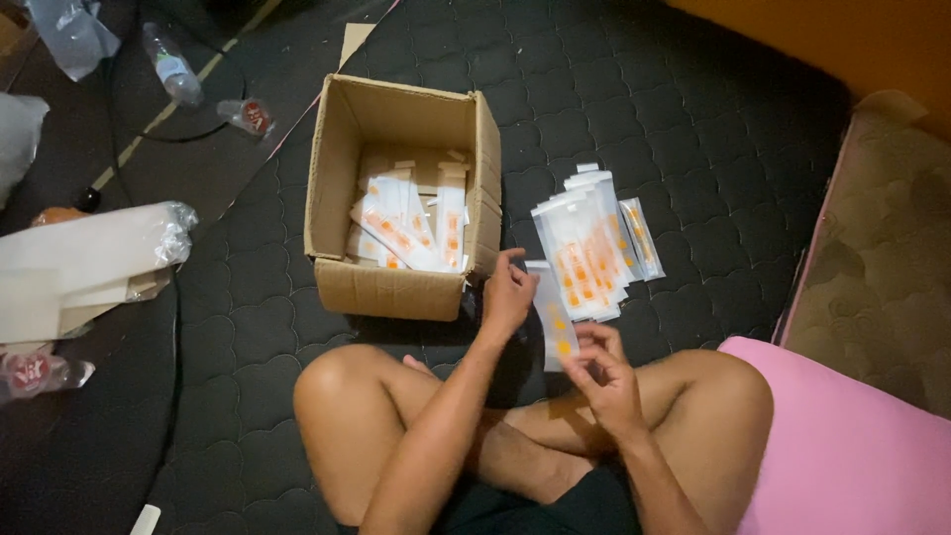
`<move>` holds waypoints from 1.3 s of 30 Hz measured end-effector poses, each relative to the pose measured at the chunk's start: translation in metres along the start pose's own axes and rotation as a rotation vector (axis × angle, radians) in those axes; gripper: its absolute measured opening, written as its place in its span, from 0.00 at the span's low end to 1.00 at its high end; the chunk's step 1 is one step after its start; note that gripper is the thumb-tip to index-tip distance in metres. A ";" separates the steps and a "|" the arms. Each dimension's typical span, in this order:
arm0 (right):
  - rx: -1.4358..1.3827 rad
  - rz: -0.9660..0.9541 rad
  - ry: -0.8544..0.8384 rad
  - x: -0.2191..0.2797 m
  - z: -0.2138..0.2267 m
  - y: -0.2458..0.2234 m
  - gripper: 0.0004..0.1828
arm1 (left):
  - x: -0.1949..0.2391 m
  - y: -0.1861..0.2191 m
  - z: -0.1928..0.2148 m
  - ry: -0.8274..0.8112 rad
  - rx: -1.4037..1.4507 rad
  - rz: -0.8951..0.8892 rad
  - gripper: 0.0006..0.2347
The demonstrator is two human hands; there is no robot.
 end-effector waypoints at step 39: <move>-0.001 -0.603 -0.024 0.037 -0.008 0.051 0.17 | 0.000 0.021 -0.004 -0.096 0.296 -0.100 0.06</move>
Point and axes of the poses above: each hand's wrist, its own x-axis away from the middle knuckle, its own z-axis out of the back of the hand, y = z × x, the point moved 9 cm from there along -x, towards the middle knuckle, and after that the axes turned 9 degrees about z, right-handed, at the moved point
